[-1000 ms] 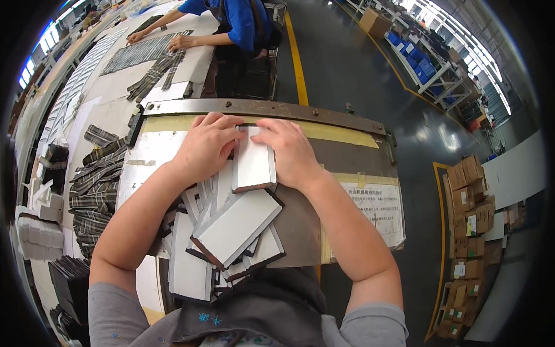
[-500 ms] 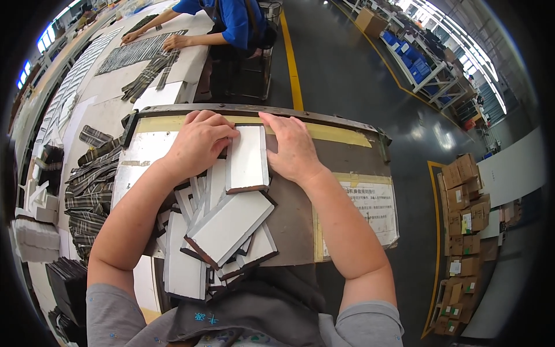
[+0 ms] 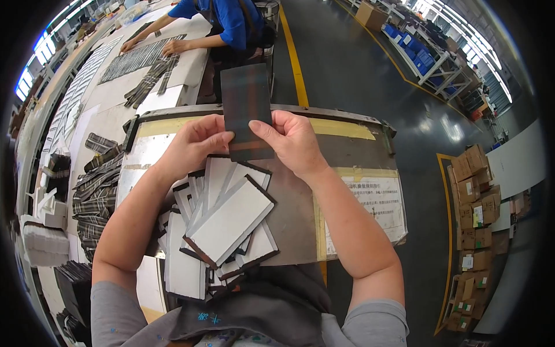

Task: Manual assembly, folding, and stacking of small leather or fabric components at a workstation.

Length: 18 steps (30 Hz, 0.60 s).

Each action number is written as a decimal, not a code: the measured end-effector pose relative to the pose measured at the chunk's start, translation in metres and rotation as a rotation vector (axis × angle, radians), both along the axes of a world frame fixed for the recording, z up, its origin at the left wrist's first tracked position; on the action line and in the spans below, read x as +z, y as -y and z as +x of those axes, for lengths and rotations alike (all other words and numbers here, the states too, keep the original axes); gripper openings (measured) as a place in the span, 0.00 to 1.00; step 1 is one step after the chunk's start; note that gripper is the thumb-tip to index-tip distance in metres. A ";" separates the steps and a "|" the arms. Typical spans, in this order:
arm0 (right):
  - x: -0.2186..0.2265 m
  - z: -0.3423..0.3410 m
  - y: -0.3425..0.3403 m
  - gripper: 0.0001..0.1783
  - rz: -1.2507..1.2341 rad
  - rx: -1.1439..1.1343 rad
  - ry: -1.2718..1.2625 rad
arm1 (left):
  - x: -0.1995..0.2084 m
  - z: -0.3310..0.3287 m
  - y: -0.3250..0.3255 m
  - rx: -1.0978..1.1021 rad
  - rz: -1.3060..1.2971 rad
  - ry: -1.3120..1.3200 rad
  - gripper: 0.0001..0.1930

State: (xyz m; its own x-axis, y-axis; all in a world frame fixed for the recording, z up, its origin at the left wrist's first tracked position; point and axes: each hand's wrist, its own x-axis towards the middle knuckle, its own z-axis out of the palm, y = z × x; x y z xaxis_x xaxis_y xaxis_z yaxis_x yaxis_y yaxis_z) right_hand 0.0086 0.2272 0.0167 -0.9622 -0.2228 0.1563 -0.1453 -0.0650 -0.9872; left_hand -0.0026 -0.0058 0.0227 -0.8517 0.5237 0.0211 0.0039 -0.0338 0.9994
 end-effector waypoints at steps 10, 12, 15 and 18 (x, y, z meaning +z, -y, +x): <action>-0.011 -0.006 -0.006 0.15 0.060 -0.017 0.030 | -0.003 -0.012 0.007 -0.011 -0.040 0.057 0.07; -0.004 -0.004 0.000 0.19 -0.014 0.005 0.000 | -0.004 -0.011 0.010 0.001 -0.032 0.073 0.07; 0.004 0.001 0.004 0.21 -0.056 -0.019 0.019 | -0.005 -0.010 0.010 -0.012 -0.015 0.097 0.07; 0.005 0.002 -0.001 0.18 -0.087 -0.022 0.040 | -0.006 -0.010 0.008 0.002 -0.004 0.098 0.07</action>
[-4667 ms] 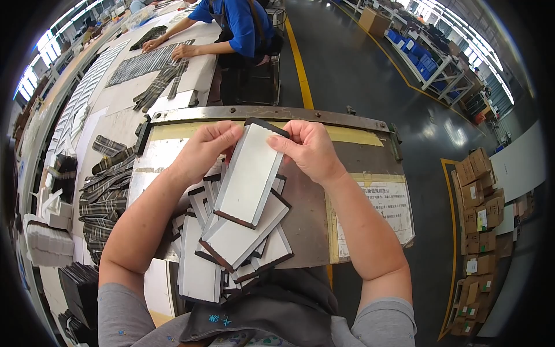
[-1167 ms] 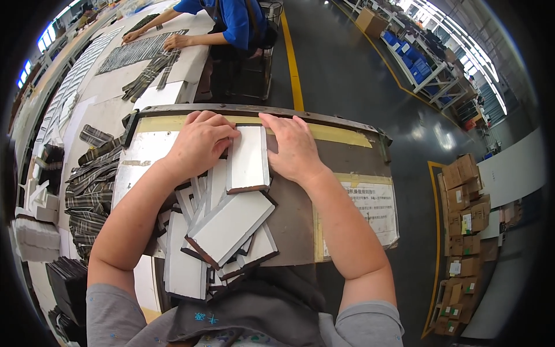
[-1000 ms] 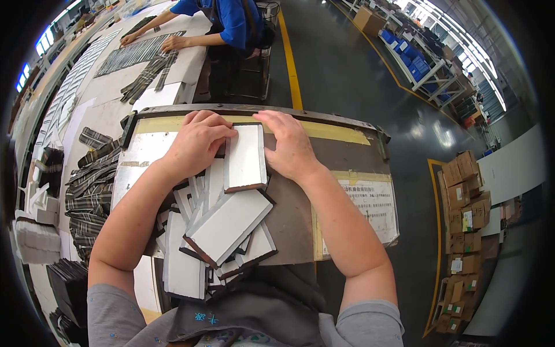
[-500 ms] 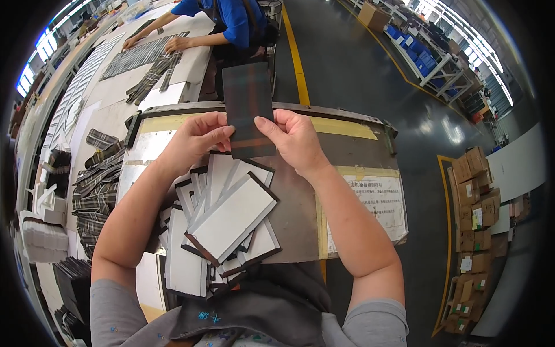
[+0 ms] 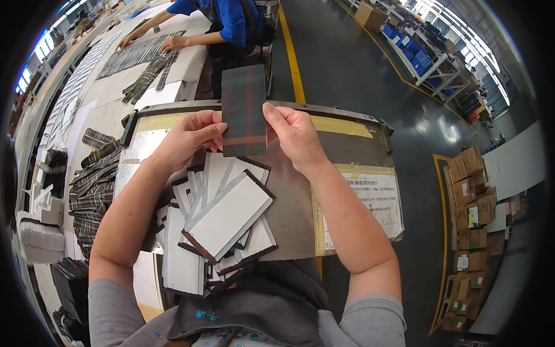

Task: Manual assembly, folding, and stacking of small leather or fabric components at a workstation.

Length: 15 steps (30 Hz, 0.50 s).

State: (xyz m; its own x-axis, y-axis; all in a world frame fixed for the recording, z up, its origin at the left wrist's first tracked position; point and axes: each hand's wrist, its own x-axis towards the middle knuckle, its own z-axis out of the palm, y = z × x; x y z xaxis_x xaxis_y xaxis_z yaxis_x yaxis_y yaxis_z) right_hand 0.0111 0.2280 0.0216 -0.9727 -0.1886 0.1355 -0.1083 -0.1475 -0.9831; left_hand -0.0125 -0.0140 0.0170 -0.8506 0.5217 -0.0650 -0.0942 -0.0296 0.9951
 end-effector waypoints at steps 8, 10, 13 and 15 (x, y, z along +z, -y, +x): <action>0.008 0.009 0.004 0.09 0.071 0.014 -0.330 | 0.004 -0.002 0.013 -0.018 0.109 -0.166 0.07; 0.033 0.024 0.005 0.14 0.432 0.116 -0.636 | 0.000 -0.016 0.023 0.053 -0.037 -0.244 0.14; 0.049 0.037 0.010 0.18 0.659 0.620 -0.536 | 0.000 -0.018 0.016 0.137 -0.032 -0.155 0.16; 0.044 0.037 0.015 0.19 0.639 0.636 -0.478 | -0.005 -0.024 0.015 0.157 -0.072 -0.156 0.14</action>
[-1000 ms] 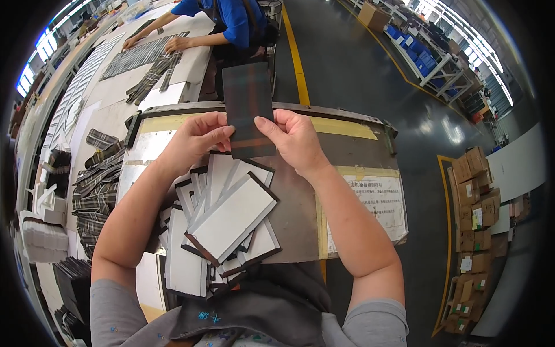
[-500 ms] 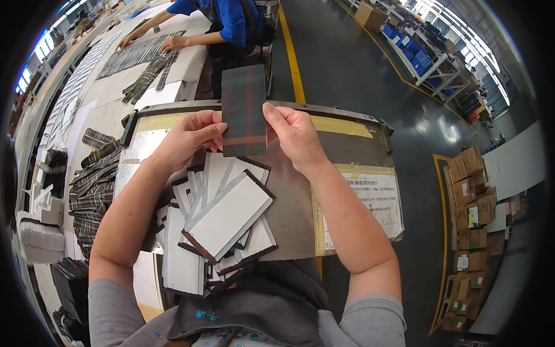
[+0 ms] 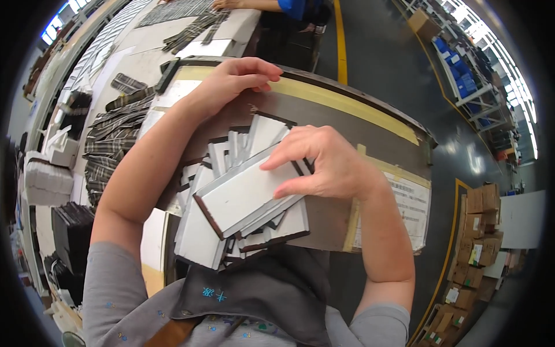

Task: Manual assembly, folding, and stacking of small leather or fabric components at a workstation.

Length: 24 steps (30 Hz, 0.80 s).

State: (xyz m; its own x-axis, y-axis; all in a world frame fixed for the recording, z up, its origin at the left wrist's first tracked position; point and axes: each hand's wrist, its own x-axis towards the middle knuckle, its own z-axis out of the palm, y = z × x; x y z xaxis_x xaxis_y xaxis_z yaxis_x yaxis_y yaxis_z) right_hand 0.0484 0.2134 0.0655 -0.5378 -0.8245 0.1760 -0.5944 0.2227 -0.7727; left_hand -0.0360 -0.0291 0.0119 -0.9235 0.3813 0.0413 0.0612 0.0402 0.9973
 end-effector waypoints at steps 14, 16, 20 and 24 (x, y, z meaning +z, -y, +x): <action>-0.006 -0.007 0.002 0.67 0.262 -0.087 0.061 | 0.065 0.137 0.058 0.240 -0.410 -0.201 0.17; -0.005 -0.006 -0.003 0.69 0.288 -0.097 0.076 | 0.062 0.195 0.068 0.458 -0.374 -0.126 0.15; 0.012 0.016 -0.002 0.67 0.418 -0.097 -0.065 | 0.015 0.281 0.098 0.622 -0.275 0.204 0.24; 0.009 0.050 -0.003 0.68 0.535 -0.164 -0.208 | -0.035 0.296 0.083 0.396 0.165 0.386 0.31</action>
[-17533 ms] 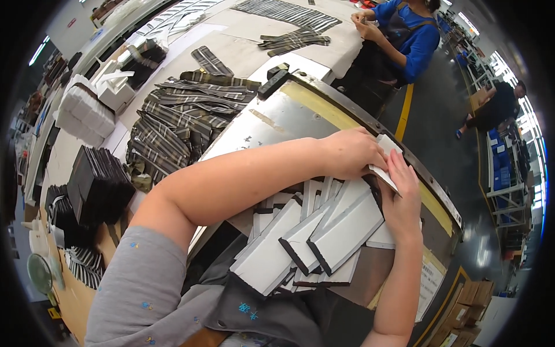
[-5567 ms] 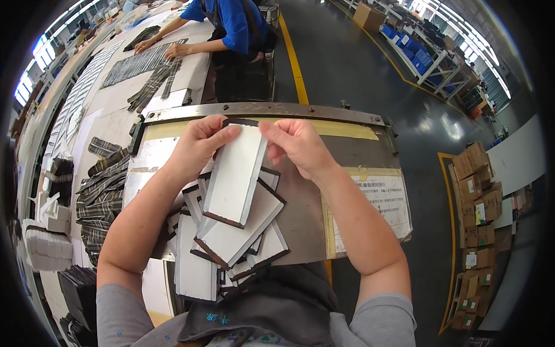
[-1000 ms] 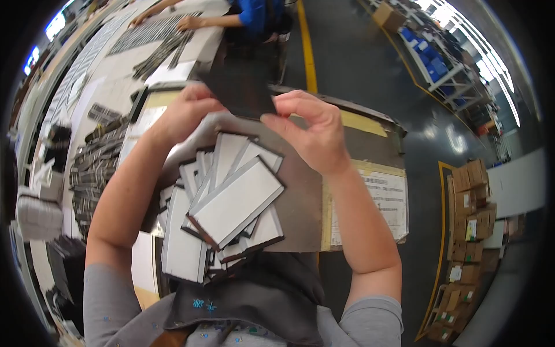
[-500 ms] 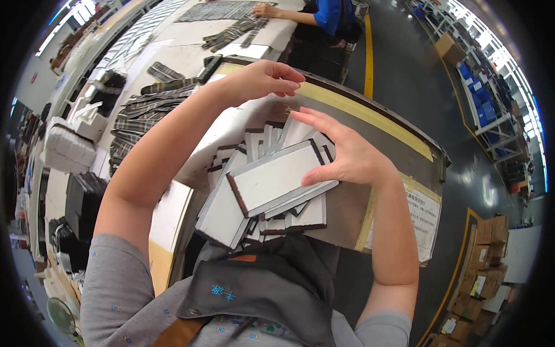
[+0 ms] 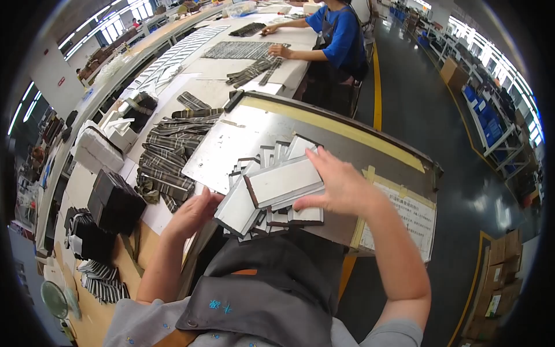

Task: Manual assembly, folding, and stacking of small leather or fabric components at a workstation.

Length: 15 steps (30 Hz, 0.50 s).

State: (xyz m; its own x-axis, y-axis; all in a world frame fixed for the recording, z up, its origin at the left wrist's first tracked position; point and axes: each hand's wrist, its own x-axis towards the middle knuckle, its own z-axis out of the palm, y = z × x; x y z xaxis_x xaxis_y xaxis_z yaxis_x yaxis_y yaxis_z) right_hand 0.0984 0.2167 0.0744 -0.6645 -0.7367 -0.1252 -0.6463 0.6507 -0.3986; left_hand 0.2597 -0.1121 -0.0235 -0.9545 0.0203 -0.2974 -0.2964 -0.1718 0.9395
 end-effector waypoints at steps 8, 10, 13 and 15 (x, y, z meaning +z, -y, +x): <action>-0.057 0.049 0.004 0.52 -0.232 -0.150 -0.160 | 0.013 -0.013 -0.051 -0.077 0.236 0.173 0.31; -0.060 0.053 0.010 0.51 -0.297 -0.135 -0.155 | 0.010 -0.012 -0.056 -0.090 0.273 0.194 0.30; -0.056 0.058 0.025 0.52 -0.359 -0.065 -0.082 | 0.004 -0.001 -0.067 -0.042 0.352 0.160 0.29; -0.058 0.057 0.034 0.48 -0.396 -0.035 -0.050 | 0.003 0.004 -0.067 -0.021 0.409 0.129 0.28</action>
